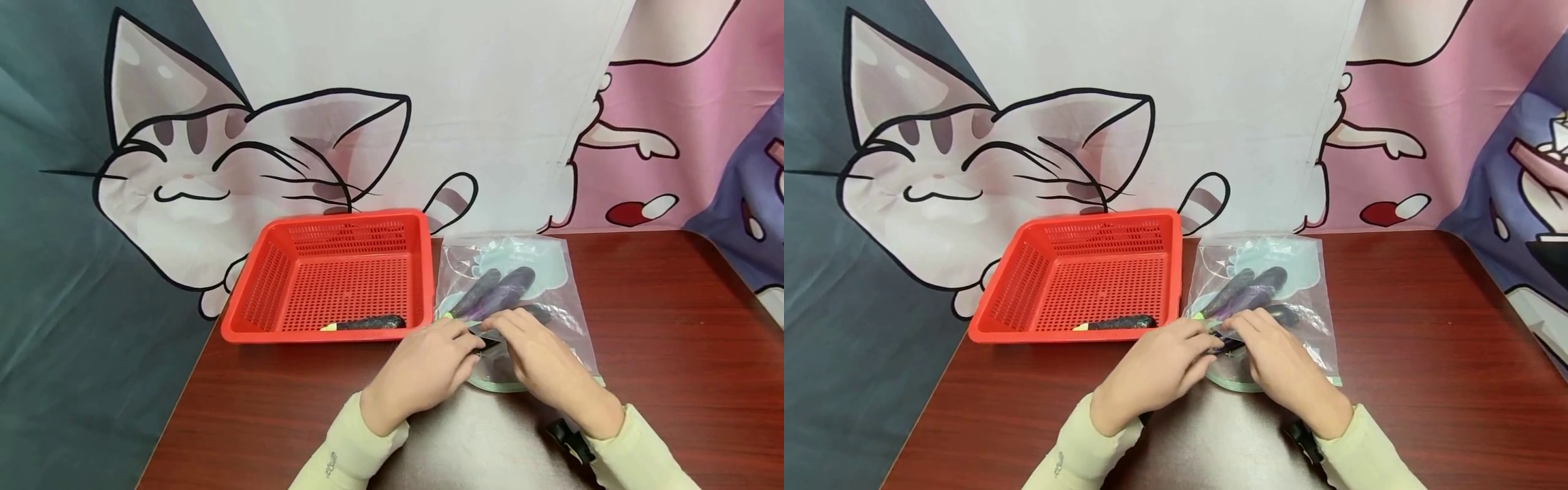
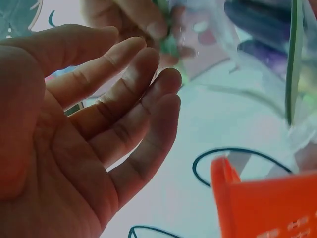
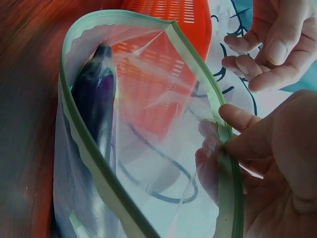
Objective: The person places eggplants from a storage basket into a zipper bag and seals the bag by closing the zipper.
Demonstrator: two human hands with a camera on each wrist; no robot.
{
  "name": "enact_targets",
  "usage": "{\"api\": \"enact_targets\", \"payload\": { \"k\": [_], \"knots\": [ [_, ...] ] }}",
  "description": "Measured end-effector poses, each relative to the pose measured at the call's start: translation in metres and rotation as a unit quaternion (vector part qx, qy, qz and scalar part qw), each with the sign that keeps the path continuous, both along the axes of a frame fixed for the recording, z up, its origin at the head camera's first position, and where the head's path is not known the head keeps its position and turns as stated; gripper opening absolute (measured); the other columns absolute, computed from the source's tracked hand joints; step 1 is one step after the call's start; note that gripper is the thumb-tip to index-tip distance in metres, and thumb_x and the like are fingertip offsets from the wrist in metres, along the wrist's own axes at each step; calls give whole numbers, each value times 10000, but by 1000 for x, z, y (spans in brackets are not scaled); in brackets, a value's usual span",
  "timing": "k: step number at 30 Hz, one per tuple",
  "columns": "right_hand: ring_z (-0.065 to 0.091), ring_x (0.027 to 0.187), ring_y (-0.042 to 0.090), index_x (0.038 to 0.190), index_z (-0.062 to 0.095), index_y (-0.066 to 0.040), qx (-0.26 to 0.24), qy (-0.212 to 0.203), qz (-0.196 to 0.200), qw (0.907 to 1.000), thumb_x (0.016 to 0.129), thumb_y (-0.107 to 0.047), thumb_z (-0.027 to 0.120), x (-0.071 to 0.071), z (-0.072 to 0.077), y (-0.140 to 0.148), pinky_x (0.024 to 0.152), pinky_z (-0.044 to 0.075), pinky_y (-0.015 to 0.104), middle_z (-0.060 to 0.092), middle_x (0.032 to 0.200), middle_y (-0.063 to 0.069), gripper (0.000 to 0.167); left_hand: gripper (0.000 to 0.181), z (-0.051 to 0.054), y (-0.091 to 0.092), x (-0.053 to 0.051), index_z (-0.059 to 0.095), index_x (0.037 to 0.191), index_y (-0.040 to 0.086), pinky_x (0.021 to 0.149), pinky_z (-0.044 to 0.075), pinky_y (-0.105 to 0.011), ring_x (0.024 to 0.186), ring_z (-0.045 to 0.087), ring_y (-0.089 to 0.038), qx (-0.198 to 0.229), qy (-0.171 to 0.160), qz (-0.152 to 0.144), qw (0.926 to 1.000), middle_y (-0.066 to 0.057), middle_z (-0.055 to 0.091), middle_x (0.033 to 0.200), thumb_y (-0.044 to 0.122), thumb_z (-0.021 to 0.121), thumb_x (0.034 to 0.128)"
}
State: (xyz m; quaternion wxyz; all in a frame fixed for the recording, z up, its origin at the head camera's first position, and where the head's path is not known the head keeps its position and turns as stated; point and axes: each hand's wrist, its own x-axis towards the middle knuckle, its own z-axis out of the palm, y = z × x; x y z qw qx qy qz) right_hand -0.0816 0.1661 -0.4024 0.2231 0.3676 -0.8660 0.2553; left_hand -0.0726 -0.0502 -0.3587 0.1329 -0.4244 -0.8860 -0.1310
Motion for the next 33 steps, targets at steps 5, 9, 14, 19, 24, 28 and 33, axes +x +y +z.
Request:
{"api": "enact_targets", "payload": {
  "k": [5, 9, 14, 19, 24, 28, 33],
  "knots": [
    [581, 955, 152, 1091, 648, -66, 22, -72, -4, 10000, 813, 145, 485, 0, -2, 1, 802, 452, 265, 644, 1092, -7, 385, 174, 3, -10, -5, 750, 1095, 142, 784, 513, -246, 902, 609, -103, 177, -157, 106, 9997, 43, 663, 996, 193, 646, 966],
    [580, 957, 153, 1099, 646, -63, -10, -95, 32, 9999, 803, 152, 483, 1, -3, 1, 807, 451, 265, 642, 1093, -7, 400, 196, 4, -16, -7, 744, 1121, 144, 741, 527, -271, 915, 615, -124, 209, -177, 249, 9993, 41, 658, 991, 207, 662, 955],
    [579, 957, 155, 1102, 644, -64, -16, -114, 50, 9999, 809, 148, 478, 0, -2, 0, 814, 448, 265, 642, 1090, -7, 398, 188, 9, -26, -11, 745, 1104, 144, 699, 532, -295, 892, 616, -132, 203, -268, 442, 9985, 33, 656, 991, 229, 641, 973],
    [582, 957, 158, 1101, 646, -58, 6, -115, 58, 9999, 814, 143, 474, -1, -1, 1, 812, 451, 270, 644, 1089, -3, 392, 182, 18, -37, -22, 738, 1085, 106, 693, 532, -325, 874, 611, -153, 165, -481, 669, 9965, 8, 650, 981, 205, 641, 968],
    [587, 962, 163, 1097, 646, -59, 12, -117, 66, 9999, 795, 155, 475, -1, -1, 0, 827, 458, 283, 650, 1088, 0, 408, 228, 28, -46, -32, 724, 1148, 95, 755, 543, -363, 926, 634, -187, -101, -749, 1006, 9921, -14, 659, 1030, 214, 638, 974],
    [590, 969, 167, 1092, 648, -58, -9, -121, 56, 9999, 798, 154, 475, -1, -1, 0, 849, 453, 284, 652, 1088, 2, 402, 261, 36, -53, -38, 712, 1185, 91, 776, 549, -380, 924, 649, -201, -337, -863, 1184, 9886, -31, 668, 1058, 224, 643, 972],
    [589, 977, 162, 1092, 648, -65, 19, -147, 25, 9999, 815, 140, 483, -1, -2, 1, 852, 447, 271, 649, 1092, 1, 383, 250, 42, -61, -48, 715, 1170, 84, 762, 554, -390, 893, 660, -215, -602, -774, 1227, 9876, -39, 677, 1026, 204, 649, 960]
  ]
}}
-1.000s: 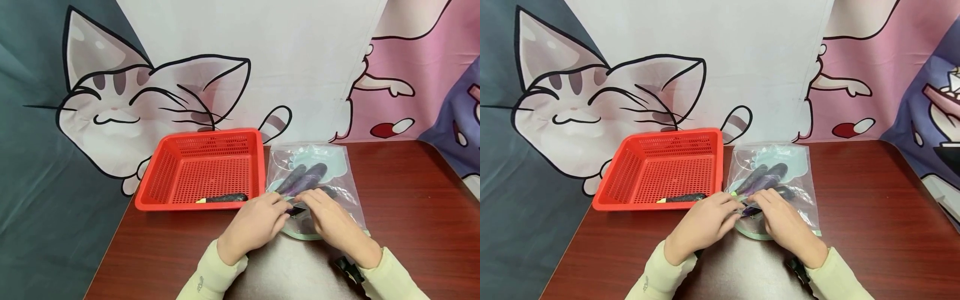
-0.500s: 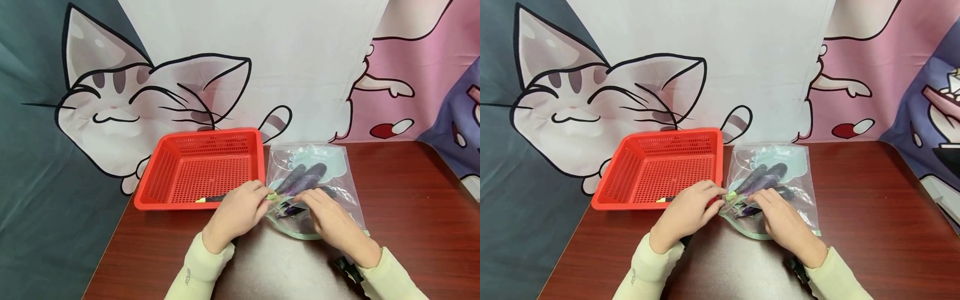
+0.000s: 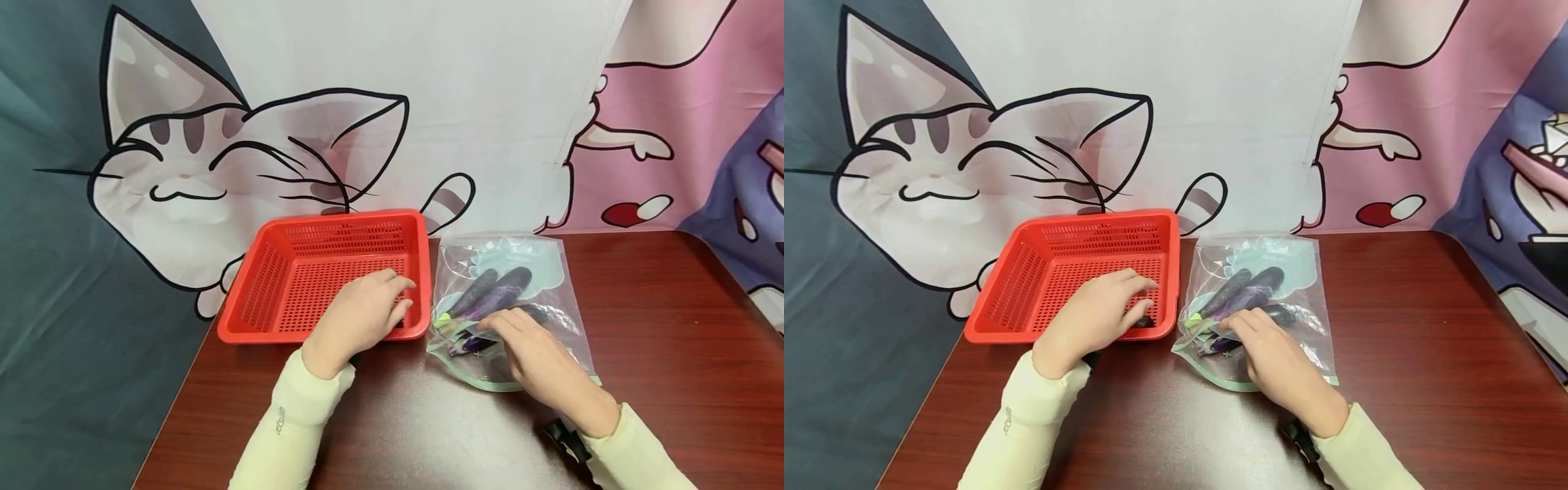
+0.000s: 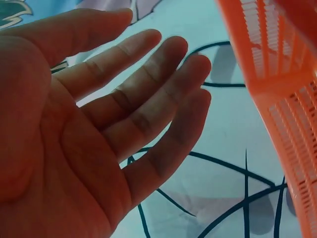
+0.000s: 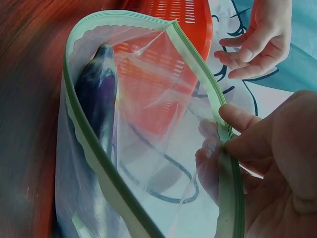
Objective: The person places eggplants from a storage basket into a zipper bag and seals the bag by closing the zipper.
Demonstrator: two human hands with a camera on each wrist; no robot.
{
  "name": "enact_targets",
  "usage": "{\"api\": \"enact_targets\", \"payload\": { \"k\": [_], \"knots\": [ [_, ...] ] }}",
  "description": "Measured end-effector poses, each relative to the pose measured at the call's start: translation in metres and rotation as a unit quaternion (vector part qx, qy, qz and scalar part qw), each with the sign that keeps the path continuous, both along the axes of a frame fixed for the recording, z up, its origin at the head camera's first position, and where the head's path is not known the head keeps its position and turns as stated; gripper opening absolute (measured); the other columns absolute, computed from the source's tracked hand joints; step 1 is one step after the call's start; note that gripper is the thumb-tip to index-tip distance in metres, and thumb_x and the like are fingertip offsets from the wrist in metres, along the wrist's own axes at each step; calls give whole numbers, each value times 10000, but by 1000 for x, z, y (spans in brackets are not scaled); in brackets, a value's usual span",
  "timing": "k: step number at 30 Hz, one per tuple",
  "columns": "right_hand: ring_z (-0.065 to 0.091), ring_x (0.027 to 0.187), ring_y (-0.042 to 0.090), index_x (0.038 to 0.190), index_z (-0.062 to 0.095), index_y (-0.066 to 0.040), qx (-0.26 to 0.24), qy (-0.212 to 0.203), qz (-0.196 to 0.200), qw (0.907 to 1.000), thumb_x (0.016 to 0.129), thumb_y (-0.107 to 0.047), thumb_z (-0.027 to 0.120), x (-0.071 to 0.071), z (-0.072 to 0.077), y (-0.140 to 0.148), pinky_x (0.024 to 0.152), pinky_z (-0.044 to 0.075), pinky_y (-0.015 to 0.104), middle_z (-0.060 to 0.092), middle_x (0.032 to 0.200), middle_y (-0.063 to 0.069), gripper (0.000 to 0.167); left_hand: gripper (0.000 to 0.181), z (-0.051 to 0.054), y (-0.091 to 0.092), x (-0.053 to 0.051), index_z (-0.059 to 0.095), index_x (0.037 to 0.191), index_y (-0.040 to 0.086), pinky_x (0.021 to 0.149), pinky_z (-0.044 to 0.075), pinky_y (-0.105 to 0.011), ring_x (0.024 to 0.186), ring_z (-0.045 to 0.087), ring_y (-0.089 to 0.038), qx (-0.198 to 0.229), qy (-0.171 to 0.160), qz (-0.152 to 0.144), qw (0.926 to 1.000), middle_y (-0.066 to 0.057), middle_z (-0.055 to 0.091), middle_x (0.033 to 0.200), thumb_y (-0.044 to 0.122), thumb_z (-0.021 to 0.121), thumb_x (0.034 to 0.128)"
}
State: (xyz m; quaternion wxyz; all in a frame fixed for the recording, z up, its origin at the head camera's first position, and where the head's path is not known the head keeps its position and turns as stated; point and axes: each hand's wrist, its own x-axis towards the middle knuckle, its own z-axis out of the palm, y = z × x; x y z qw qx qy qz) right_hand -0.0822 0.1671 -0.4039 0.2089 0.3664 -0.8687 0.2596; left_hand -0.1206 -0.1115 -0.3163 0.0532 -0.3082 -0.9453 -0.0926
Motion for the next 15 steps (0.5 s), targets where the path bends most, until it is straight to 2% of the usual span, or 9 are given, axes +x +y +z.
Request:
{"api": "enact_targets", "payload": {
  "k": [5, 11, 15],
  "knots": [
    [589, 975, 163, 1092, 649, -63, 7, 27, -4, 10000, 812, 140, 479, 0, 0, 0, 848, 447, 274, 648, 1091, 3, 385, 269, 3, -5, -14, 712, 1198, 94, 798, 556, -398, 934, 661, -219, -317, -218, 126, 9992, -45, 687, 1053, 194, 644, 958],
    [593, 957, 163, 1091, 651, -64, -46, 105, 6, 9999, 801, 154, 485, 0, 1, -1, 828, 467, 290, 650, 1084, -3, 400, 328, 6, -9, -30, 694, 1259, 104, 884, 545, -414, 1033, 671, -225, -633, -717, 225, 9952, -61, 703, 1157, 212, 685, 949],
    [592, 960, 161, 1092, 652, -67, -43, 75, -8, 10000, 804, 152, 482, 1, 2, -1, 825, 472, 290, 651, 1085, -5, 400, 378, 6, -13, -41, 678, 1298, 113, 875, 542, -391, 939, 666, -198, -901, -1074, 401, 9893, -64, 709, 1166, 222, 709, 937]
  ]
}}
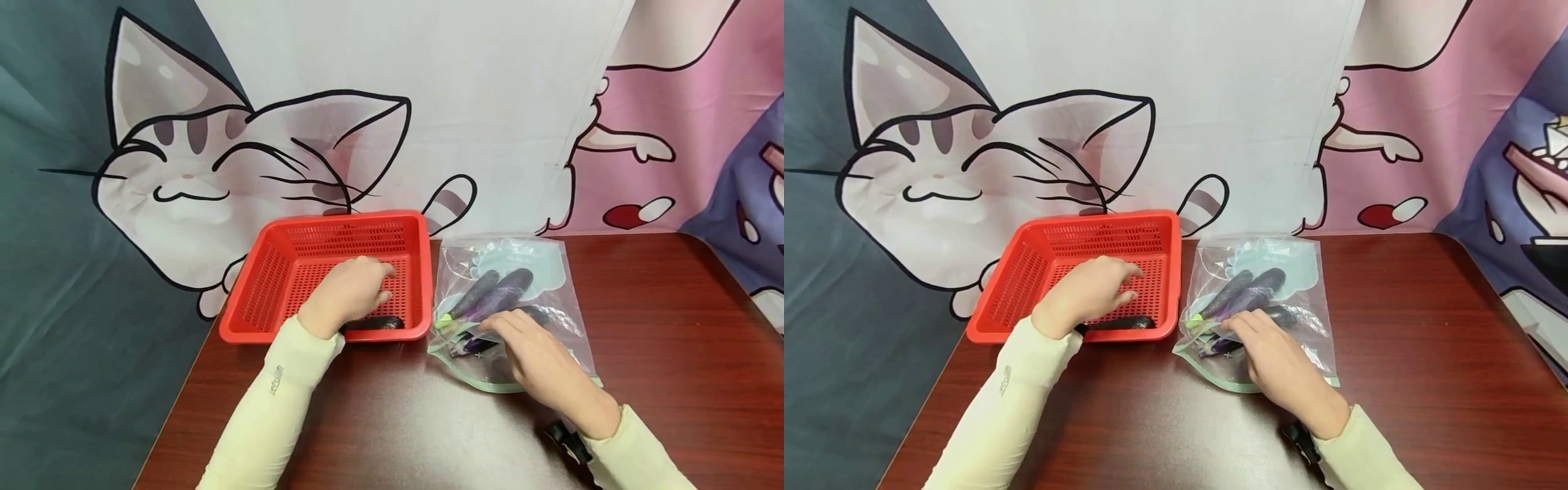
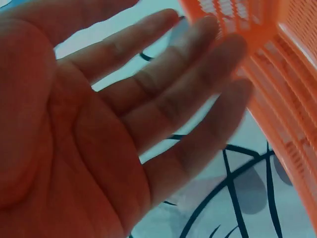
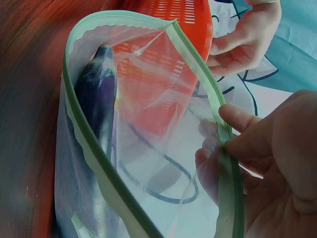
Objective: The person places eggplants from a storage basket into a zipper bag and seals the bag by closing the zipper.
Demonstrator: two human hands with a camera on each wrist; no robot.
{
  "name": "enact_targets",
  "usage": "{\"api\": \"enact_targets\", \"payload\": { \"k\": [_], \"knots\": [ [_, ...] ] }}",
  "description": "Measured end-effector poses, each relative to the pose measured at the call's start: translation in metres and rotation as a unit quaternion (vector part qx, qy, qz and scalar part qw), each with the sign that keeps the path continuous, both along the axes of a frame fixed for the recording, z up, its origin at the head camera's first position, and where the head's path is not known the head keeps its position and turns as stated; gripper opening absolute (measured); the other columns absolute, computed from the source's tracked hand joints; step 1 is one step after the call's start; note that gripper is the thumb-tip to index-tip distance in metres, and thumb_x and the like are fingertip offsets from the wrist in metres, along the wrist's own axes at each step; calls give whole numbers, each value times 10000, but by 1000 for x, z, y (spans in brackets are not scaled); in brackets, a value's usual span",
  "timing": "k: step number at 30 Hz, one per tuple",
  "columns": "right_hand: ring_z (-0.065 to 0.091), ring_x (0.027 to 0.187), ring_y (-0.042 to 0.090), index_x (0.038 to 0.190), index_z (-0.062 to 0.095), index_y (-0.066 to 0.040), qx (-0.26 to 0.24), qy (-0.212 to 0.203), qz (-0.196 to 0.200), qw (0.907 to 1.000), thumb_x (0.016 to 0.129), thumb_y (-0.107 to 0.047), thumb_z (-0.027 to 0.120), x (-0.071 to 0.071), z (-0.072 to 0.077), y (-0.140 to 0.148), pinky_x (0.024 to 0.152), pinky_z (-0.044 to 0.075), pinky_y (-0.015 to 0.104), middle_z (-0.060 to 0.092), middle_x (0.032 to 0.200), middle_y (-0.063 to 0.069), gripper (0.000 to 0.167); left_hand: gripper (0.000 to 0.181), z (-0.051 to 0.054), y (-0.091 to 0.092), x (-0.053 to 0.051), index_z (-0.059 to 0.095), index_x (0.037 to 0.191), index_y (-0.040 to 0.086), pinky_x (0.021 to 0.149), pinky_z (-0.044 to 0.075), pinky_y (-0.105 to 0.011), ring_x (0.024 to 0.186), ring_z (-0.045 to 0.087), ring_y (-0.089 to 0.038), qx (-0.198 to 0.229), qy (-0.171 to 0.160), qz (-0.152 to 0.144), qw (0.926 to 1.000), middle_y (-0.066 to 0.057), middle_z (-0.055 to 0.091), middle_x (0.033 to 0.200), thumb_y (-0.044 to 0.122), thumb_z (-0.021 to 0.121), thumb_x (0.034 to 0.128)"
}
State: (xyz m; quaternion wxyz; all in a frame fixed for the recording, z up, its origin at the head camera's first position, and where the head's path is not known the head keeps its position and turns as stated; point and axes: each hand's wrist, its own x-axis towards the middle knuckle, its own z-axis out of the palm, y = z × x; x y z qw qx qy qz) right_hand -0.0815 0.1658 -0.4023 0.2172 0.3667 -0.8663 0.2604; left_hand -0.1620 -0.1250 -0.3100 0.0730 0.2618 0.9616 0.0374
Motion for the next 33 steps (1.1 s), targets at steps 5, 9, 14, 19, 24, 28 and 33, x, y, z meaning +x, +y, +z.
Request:
{"api": "enact_targets", "payload": {
  "k": [5, 9, 14, 19, 24, 28, 33],
  "knots": [
    [589, 967, 160, 1090, 651, -70, 21, -30, 10, 10000, 812, 144, 477, 0, -2, 0, 837, 460, 280, 648, 1090, -9, 391, 412, 2, -5, -11, 670, 1319, 128, 910, 533, -401, 963, 671, -213, -306, -276, 193, 9990, -80, 702, 1196, 212, 734, 921],
    [587, 966, 161, 1087, 648, -65, 10, -39, 18, 10000, 818, 136, 466, 0, -2, 1, 842, 448, 273, 647, 1088, -3, 382, 440, 6, -7, -17, 662, 1334, 144, 968, 509, -425, 1065, 668, -243, -416, -443, 198, 9980, -84, 689, 1238, 217, 752, 909],
    [590, 963, 160, 1084, 648, -64, 20, -28, 4, 10000, 821, 135, 471, -1, -1, 2, 837, 451, 271, 649, 1083, 1, 374, 465, 8, -7, -26, 657, 1341, 143, 969, 507, -421, 1051, 665, -238, -583, -652, 106, 9961, -94, 690, 1234, 202, 765, 893],
    [589, 965, 159, 1086, 650, -63, 28, -21, 8, 10000, 819, 140, 479, 0, -1, 2, 834, 455, 275, 648, 1089, -2, 376, 470, 0, -12, -39, 675, 1313, 162, 981, 497, -431, 1072, 646, -247, -716, -912, 160, 9931, -99, 676, 1252, 195, 800, 862],
    [587, 966, 157, 1089, 650, -65, 22, -19, 23, 10000, 819, 143, 482, -1, 0, 2, 832, 456, 275, 647, 1093, -5, 379, 498, -9, -19, -51, 675, 1309, 161, 967, 496, -423, 1114, 621, -242, -803, -1111, 250, 9902, -102, 657, 1285, 184, 826, 834],
    [586, 968, 150, 1089, 652, -70, 22, -34, 3, 10000, 824, 138, 481, -1, -1, 2, 828, 455, 271, 647, 1092, -12, 378, 538, -13, -23, -57, 660, 1322, 131, 917, 509, -412, 1056, 624, -223, -829, -1368, 216, 9869, -112, 648, 1294, 170, 842, 817],
    [586, 970, 148, 1090, 651, -74, 7, -54, -1, 10000, 826, 138, 480, -1, -1, 2, 830, 454, 270, 645, 1093, -16, 380, 610, -21, -26, -63, 646, 1339, 136, 906, 517, -404, 894, 633, -170, -923, -1740, 212, 9802, -75, 700, 1077, 132, 874, 773]
  ]
}}
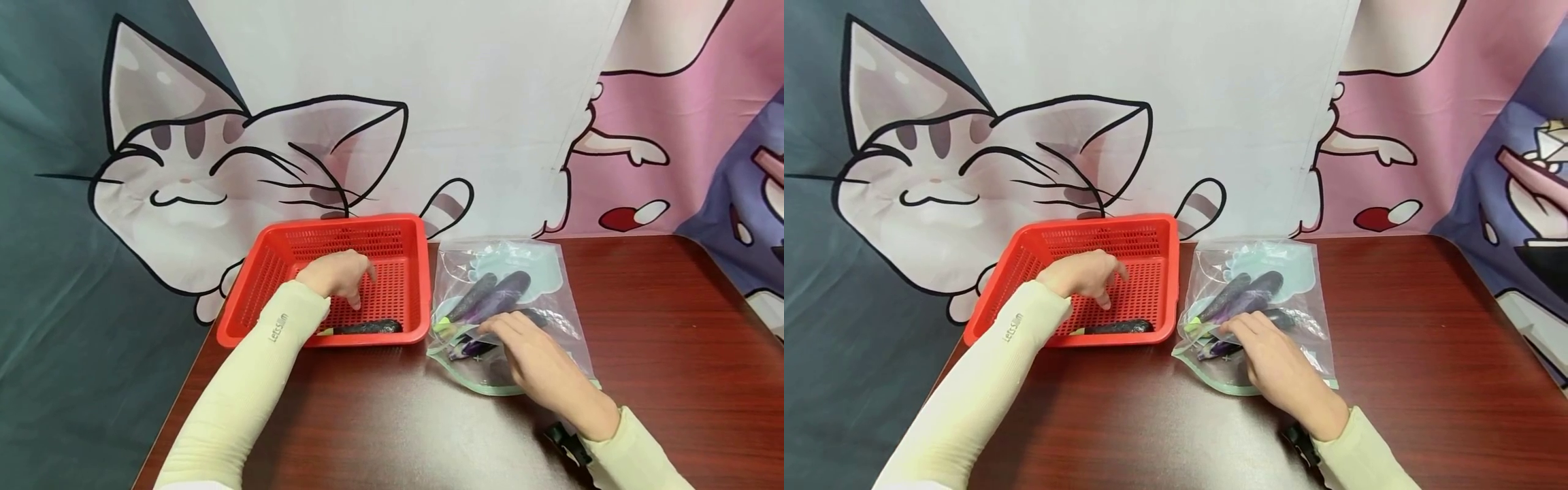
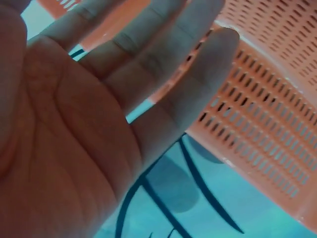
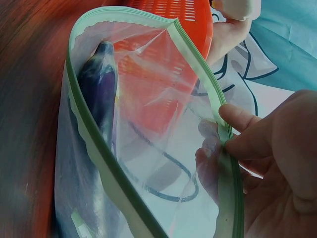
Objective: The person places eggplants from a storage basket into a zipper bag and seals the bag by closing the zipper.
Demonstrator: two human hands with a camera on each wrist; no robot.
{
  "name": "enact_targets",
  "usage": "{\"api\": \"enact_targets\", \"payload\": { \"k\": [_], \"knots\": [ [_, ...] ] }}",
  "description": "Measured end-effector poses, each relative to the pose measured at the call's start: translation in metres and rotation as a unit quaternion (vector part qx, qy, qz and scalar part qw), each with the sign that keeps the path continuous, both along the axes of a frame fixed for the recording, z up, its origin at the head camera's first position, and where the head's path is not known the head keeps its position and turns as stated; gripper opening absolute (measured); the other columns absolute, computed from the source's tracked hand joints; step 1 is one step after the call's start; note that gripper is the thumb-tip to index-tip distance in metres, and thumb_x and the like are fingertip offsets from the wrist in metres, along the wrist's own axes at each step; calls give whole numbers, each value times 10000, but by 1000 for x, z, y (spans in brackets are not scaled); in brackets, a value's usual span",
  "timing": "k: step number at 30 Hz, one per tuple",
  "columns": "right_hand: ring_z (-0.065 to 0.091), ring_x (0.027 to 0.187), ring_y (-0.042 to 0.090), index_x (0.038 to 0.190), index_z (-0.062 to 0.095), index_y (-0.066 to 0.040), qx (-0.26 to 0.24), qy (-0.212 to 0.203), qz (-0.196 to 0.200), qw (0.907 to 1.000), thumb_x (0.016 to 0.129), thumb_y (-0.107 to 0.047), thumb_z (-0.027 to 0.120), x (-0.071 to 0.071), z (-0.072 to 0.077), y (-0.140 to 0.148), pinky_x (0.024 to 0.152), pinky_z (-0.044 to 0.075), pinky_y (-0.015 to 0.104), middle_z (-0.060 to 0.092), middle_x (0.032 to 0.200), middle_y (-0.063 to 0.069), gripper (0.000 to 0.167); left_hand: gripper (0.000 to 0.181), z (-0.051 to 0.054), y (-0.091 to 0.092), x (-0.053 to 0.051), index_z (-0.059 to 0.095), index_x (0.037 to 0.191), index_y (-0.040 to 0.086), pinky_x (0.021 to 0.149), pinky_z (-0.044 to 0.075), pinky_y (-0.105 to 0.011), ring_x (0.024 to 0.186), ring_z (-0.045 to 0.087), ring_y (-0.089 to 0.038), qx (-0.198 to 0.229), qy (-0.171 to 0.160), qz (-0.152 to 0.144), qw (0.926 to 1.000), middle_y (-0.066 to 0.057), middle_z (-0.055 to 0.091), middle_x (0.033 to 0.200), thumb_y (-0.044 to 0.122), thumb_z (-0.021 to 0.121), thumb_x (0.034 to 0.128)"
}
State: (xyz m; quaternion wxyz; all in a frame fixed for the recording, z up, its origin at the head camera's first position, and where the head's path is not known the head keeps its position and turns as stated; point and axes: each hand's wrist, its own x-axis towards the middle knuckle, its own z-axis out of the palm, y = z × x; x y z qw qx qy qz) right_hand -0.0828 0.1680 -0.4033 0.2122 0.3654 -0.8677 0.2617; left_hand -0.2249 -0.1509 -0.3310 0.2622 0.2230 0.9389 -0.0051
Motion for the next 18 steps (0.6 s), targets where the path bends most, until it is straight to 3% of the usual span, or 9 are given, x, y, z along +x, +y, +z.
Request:
{"api": "enact_targets", "payload": {
  "k": [4, 8, 12, 18],
  "knots": [
    [589, 967, 156, 1092, 651, -76, -8, 33, 13, 10000, 815, 147, 486, 0, 0, 0, 834, 458, 278, 647, 1094, -13, 391, 679, -8, -1, -3, 631, 1353, 138, 897, 515, -401, 831, 630, -160, -38, -278, -42, 9996, -21, 662, 887, 139, 901, 730],
    [592, 969, 161, 1095, 653, -78, -28, 84, -8, 10000, 803, 153, 485, 0, 1, -1, 834, 465, 287, 648, 1098, -16, 408, 709, -14, -3, -4, 639, 1347, 164, 930, 516, -440, 1024, 646, -226, -119, -413, 17, 9991, -66, 678, 1115, 130, 917, 695],
    [592, 964, 158, 1095, 652, -79, -39, 112, -4, 9999, 798, 158, 493, 0, 1, -1, 830, 472, 290, 649, 1095, -21, 412, 698, -19, -3, -4, 663, 1318, 195, 988, 486, -486, 1237, 569, -296, -276, -453, 6, 9986, -96, 597, 1363, 154, 932, 675],
    [593, 958, 151, 1093, 653, -79, -24, 99, -8, 9999, 800, 163, 503, 1, 1, -1, 826, 470, 281, 646, 1082, -23, 409, 675, -27, -2, -5, 684, 1277, 192, 977, 491, -461, 1213, 574, -260, -343, -559, -245, 9975, -57, 621, 1311, 227, 953, 659]
  ]
}}
